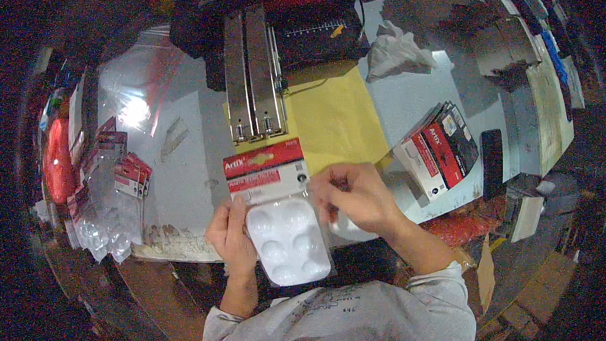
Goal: The person repeatedly inserts Artix plastic mixing palettes into clear plastic packaging sleeves, seals them with a heat sealer, and stacks the finished packages on the table. The person also retrieves more palettes from a cardboard box during the process.
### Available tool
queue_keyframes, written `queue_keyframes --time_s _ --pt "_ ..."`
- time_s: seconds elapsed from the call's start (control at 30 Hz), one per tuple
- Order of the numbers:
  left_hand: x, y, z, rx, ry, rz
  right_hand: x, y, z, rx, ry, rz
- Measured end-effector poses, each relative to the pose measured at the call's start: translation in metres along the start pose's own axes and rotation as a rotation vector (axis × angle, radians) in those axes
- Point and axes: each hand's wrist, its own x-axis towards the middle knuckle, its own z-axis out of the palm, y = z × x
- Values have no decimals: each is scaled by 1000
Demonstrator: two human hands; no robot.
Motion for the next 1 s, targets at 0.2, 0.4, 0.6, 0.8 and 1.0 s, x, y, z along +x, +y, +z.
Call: queue_keyframes --time_s 0.2,0.4,0.6,0.8,1.0 --pt "56 -11 15 -61 -103 -3 46 -3 15 234 217 -140" --pt "67 -24 18 -9 -126 5 58 10 10 199 212 -209" --pt "68 -9 -20 1052 92 958 -1 -16 -21 -954 681 -672" --pt "43 -14 -70 1366 294 392 -54 19 -101 -1330 960 -435" --pt "8 -34 -7 735 -156 374 -57 17 -83 -942 1049 -415"
